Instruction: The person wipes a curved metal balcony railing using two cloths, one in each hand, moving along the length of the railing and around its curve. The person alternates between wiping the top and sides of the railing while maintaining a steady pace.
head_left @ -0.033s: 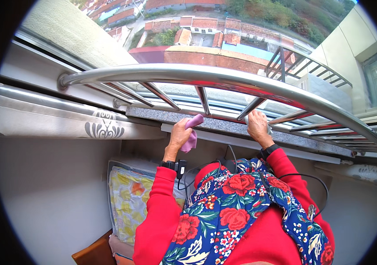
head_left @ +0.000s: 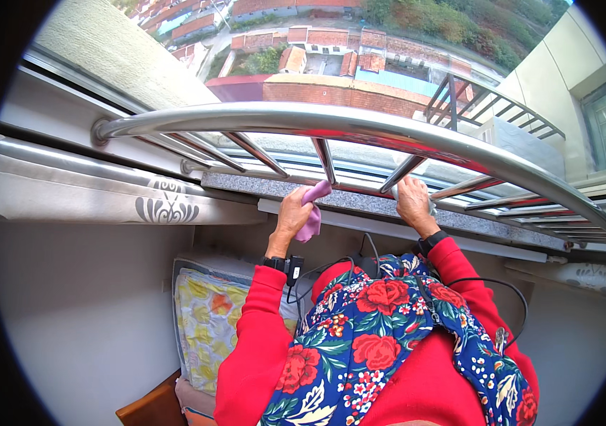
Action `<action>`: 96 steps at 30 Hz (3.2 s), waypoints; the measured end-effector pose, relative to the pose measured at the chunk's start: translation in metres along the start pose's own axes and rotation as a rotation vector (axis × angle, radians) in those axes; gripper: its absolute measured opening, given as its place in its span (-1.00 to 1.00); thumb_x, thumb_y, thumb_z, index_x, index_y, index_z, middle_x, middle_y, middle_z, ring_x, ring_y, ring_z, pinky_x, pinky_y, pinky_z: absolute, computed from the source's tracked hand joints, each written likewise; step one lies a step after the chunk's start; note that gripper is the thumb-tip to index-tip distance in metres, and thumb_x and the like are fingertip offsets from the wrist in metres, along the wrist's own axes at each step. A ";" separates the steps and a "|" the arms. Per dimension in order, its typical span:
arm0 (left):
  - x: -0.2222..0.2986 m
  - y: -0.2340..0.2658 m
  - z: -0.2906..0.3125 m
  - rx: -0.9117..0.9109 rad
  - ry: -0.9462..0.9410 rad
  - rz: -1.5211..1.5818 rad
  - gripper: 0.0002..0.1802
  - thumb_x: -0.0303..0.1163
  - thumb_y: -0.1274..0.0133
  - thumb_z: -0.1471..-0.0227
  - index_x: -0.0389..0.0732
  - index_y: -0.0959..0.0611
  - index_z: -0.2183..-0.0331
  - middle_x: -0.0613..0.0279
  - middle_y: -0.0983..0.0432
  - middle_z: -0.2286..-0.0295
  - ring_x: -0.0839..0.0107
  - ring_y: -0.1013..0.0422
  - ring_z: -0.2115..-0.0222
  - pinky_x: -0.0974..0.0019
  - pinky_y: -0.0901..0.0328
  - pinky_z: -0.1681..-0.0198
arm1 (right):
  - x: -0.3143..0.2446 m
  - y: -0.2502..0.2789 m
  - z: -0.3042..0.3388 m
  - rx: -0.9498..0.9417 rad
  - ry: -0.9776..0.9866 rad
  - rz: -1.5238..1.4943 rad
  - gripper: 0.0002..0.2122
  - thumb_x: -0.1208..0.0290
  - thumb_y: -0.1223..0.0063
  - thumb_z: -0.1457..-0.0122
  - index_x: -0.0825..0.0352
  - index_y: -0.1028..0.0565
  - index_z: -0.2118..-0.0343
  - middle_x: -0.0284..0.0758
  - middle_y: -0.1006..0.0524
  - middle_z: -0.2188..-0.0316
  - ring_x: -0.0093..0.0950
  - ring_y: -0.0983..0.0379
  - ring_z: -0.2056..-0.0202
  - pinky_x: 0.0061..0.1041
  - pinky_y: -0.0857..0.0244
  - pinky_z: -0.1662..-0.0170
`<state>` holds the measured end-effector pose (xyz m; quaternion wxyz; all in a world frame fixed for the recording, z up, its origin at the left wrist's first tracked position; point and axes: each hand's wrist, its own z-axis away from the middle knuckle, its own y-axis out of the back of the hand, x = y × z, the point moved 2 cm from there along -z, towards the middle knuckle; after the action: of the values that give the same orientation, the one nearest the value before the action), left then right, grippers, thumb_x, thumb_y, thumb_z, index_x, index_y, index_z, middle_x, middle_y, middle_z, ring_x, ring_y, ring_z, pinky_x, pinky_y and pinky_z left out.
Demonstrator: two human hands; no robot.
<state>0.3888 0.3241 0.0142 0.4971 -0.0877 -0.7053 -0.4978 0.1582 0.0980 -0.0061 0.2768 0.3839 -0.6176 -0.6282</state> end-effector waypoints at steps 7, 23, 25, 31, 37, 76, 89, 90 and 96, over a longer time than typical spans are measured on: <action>0.005 -0.012 -0.054 0.235 0.115 -0.486 -0.74 -0.47 0.01 0.01 -0.13 -0.51 0.19 0.07 -0.45 0.21 -0.09 -0.48 0.27 -0.10 -0.37 0.27 | 0.001 -0.001 0.002 0.066 0.037 -0.018 -0.67 0.54 -0.07 0.11 0.28 -0.44 0.18 -0.25 -0.45 0.27 -0.23 -0.38 0.17 -0.22 -0.19 0.12; 0.022 -0.009 -0.061 -0.427 0.257 0.367 -0.45 -0.66 0.20 0.17 -0.26 -0.62 0.09 0.22 -0.60 0.31 0.48 -0.49 0.25 0.38 -0.35 0.10 | 0.001 0.000 0.002 0.113 0.011 -0.053 -0.74 0.52 -0.06 0.09 0.27 -0.47 0.25 -0.26 -0.44 0.29 -0.24 -0.38 0.19 -0.21 -0.20 0.13; 0.015 0.001 -0.052 -0.358 0.118 0.338 -0.39 -0.64 0.21 0.19 -0.27 -0.58 0.02 0.22 -0.57 0.18 0.50 -0.43 0.14 0.40 -0.28 -0.01 | 0.001 0.001 0.002 0.091 0.000 -0.055 -0.74 0.52 -0.06 0.09 0.27 -0.47 0.25 -0.26 -0.44 0.29 -0.24 -0.38 0.19 -0.21 -0.20 0.13; -0.037 0.041 -0.004 -0.514 0.241 0.462 -0.48 -0.39 0.05 0.19 -0.32 -0.58 0.11 0.23 -0.55 0.26 0.50 -0.43 0.22 0.42 -0.27 0.02 | 0.001 0.002 0.000 0.076 -0.014 -0.056 -0.73 0.53 -0.05 0.09 0.27 -0.46 0.24 -0.26 -0.45 0.27 -0.23 -0.38 0.18 -0.20 -0.20 0.12; -0.134 0.096 0.037 0.000 0.476 0.185 -0.58 -0.53 0.05 0.16 -0.32 -0.58 0.16 0.24 -0.56 0.37 0.45 -0.46 0.35 0.38 -0.36 0.22 | 0.002 0.000 -0.002 -0.008 -0.002 -0.119 -0.67 0.60 -0.03 0.14 0.37 -0.46 0.21 -0.15 -0.45 0.23 -0.14 -0.37 0.14 -0.17 -0.22 0.07; -0.158 0.146 -0.019 0.645 0.295 -0.373 -0.51 -0.58 0.06 0.06 -0.14 -0.50 0.01 0.04 -0.43 0.09 -0.02 -0.38 0.05 0.04 -0.31 0.03 | -0.003 0.002 0.000 -0.041 -0.049 -0.095 -0.58 0.62 -0.02 0.05 0.38 -0.47 0.03 -0.08 -0.48 0.03 -0.10 -0.36 -0.04 -0.14 -0.13 -0.15; -0.122 0.142 -0.076 0.303 0.288 -0.651 -0.73 -0.19 0.04 -0.05 0.24 -0.67 0.19 0.18 -0.51 0.21 -0.09 -0.40 0.25 -0.03 -0.32 0.17 | -0.010 0.006 0.002 0.051 -0.006 0.055 -0.72 0.56 -0.11 0.18 0.42 -0.53 0.31 -0.12 -0.50 0.24 -0.17 -0.35 0.09 -0.20 -0.18 -0.02; -0.123 0.139 -0.073 0.295 0.301 -0.628 -0.72 -0.20 0.03 -0.05 0.22 -0.67 0.19 0.18 -0.52 0.19 -0.07 -0.40 0.24 -0.02 -0.32 0.16 | -0.011 0.008 0.002 0.065 -0.005 0.032 -0.74 0.56 -0.10 0.18 0.41 -0.53 0.33 -0.14 -0.48 0.27 -0.18 -0.36 0.12 -0.21 -0.18 -0.01; -0.145 0.125 -0.058 0.456 0.157 -0.171 -0.58 -0.59 -0.03 0.04 0.00 -0.65 0.11 0.04 -0.45 0.07 0.02 -0.43 0.13 0.16 -0.31 0.03 | -0.014 0.015 0.001 0.042 -0.043 -0.002 -0.67 0.57 -0.07 0.13 0.37 -0.46 0.20 -0.21 -0.45 0.22 -0.22 -0.36 0.11 -0.24 -0.17 0.00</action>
<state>0.5724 0.3930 -0.0226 0.5131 0.1255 -0.7636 -0.3714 0.1630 0.1093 0.0108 0.2545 0.3768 -0.6360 -0.6235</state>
